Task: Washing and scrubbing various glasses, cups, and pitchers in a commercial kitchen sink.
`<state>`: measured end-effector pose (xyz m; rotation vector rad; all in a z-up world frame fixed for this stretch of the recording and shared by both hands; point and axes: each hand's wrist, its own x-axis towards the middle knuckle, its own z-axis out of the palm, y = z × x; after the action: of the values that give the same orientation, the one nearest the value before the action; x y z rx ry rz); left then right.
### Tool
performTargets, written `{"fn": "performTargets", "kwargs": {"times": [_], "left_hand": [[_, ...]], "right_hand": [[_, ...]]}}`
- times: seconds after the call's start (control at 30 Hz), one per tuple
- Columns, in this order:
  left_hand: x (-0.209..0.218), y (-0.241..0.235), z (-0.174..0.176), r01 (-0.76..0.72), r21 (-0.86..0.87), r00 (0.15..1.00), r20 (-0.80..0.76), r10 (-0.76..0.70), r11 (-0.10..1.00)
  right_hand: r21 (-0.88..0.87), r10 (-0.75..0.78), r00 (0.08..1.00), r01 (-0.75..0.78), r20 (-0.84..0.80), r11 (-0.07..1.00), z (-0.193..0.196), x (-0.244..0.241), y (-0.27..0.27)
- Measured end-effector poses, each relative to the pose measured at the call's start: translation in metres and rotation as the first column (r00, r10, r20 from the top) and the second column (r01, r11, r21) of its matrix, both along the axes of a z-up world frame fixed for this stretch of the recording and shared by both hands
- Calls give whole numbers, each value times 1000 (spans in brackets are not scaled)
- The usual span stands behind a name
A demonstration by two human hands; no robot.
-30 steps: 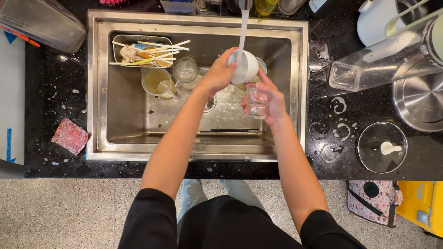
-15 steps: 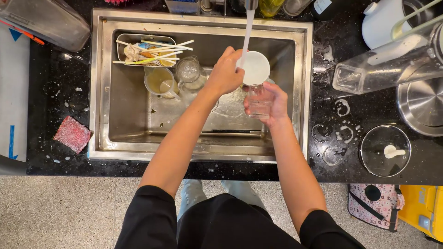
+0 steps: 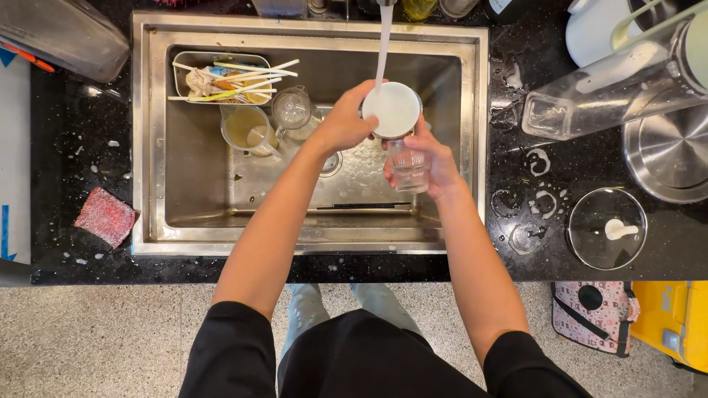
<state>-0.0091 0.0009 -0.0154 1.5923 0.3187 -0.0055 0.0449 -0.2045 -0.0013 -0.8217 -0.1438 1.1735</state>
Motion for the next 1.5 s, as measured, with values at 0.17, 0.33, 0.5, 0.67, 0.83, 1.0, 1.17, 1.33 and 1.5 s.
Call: {"fn": "performTargets", "kwargs": {"times": [0.17, 0.33, 0.5, 0.67, 0.83, 1.0, 1.17, 1.33, 1.5], "left_hand": [[15, -2, -27, -174, 136, 976, -109, 190, 975], [35, -4, -50, -258, 173, 946, -152, 285, 950], [39, -1, -56, -71, -76, 997, -15, 71, 995], [6, 3, 23, 95, -151, 984, -136, -116, 984], [-16, 22, -8, 168, -2, 986, 18, -168, 986], [-42, 7, 6, -142, 850, 984, 176, -19, 506], [-57, 9, 0, -355, 902, 916, 389, -102, 245], [-42, 14, -23, -498, 674, 861, 458, 221, 546], [-2, 43, -69, -531, -208, 841, -7, 541, 822]], "right_hand": [[-55, 50, 989, -43, 137, 998, 20, -4, 5], [-119, 63, 968, -35, 244, 992, 29, -5, 5], [-102, -6, 963, 34, 268, 994, 32, 0, 5], [-110, 48, 982, -28, 181, 994, 6, 5, -1], [-79, 183, 955, -169, 234, 982, 0, -4, 5], [-329, 217, 958, -147, 188, 933, -10, -10, 7], [-435, 200, 965, -109, 168, 894, -11, -16, 6], [-334, 127, 980, -71, 150, 940, -18, -17, 7], [-302, -46, 995, 70, 85, 951, -34, -13, 19]]}}
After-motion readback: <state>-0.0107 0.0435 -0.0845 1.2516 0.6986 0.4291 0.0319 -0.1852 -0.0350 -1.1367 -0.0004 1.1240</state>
